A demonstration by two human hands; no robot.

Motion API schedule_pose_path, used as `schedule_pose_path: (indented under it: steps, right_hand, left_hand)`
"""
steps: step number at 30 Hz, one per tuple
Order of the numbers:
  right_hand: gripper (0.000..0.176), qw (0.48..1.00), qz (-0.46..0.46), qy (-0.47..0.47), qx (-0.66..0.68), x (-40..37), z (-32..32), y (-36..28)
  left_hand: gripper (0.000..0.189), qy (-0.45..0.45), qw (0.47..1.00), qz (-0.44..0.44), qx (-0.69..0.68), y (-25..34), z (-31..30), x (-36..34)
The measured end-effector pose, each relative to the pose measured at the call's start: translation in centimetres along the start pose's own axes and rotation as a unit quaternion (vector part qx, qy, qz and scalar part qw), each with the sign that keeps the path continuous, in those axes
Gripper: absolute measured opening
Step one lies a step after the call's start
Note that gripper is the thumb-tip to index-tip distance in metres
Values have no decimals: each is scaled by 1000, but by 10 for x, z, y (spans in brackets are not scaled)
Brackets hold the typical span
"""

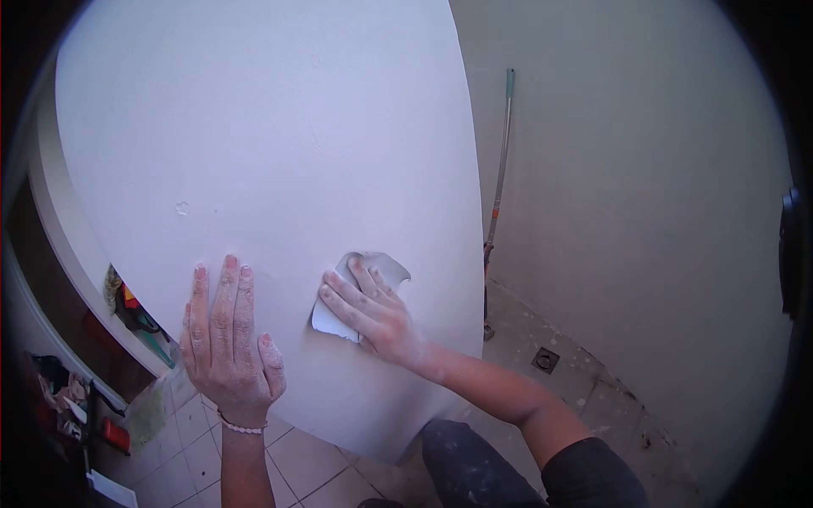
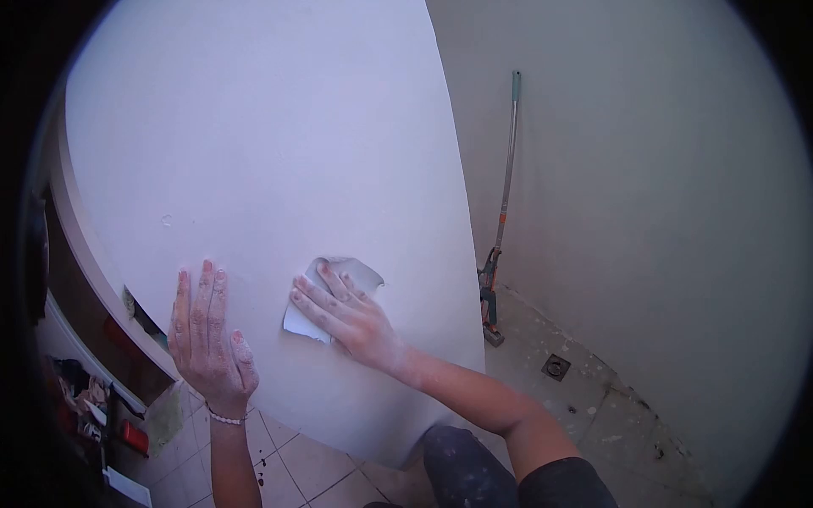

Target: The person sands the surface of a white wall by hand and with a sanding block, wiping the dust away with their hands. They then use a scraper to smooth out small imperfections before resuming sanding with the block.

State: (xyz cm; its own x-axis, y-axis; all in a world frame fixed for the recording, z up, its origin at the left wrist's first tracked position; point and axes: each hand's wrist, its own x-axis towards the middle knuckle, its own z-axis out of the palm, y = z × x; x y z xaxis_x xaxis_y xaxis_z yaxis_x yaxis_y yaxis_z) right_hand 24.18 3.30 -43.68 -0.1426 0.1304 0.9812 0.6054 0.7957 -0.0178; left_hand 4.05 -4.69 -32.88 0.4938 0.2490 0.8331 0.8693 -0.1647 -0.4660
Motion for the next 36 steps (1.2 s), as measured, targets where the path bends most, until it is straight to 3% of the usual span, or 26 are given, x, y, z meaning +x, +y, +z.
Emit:
schedule_pose_path:
  steps: [2,5,8,11,13,17,19,22,24,26,27,29,31,34,36]
  right_hand:
    - [68,999,-25,-30,23,26,-9,1]
    - [66,997,15,78,22,94,-21,-4]
    - [65,995,-9,96,4,101,-19,-2]
    - [62,1000,14,15,-6,39,-18,9]
    - [65,999,48,-12,10,-46,-6,14]
    - [62,973,178,-142,41,-216,-18,-4]
    - [59,942,288,-165,54,-259,-41,-25]
    - [50,837,534,42,107,-313,-54,-47]
    - [47,763,641,54,61,-288,-70,-55]
    - [46,762,640,98,12,-274,-71,-50]
    - [47,802,582,132,-14,-273,-67,-39]
    - [47,834,531,122,-89,-244,-57,-15]
    - [48,838,511,187,-29,-186,-40,-3]
    - [55,890,418,134,-121,-108,-10,24]
    - [58,926,308,193,-101,-53,-5,36]
  left_hand:
    - [52,18,999,0,-30,-4,2,-2]
    - [51,35,997,3,-63,-7,5,-4]
    - [51,3,999,18,-41,-4,2,-1]
    - [57,-77,996,34,18,3,0,11]
    - [66,-154,983,32,92,16,1,18]
    - [84,-180,979,87,37,35,19,35]
    - [88,-179,972,147,40,50,27,49]
    - [85,-172,964,194,-51,77,47,60]
    - [82,-171,954,245,-20,99,63,54]
    - [79,-166,938,304,15,118,74,38]
    - [78,-186,924,333,14,124,77,22]
    - [77,-219,898,380,22,122,77,-13]
    - [76,-248,884,395,-34,91,65,-40]
    - [80,-308,896,321,-2,36,24,-53]
    - [84,-324,907,260,63,-1,1,-51]
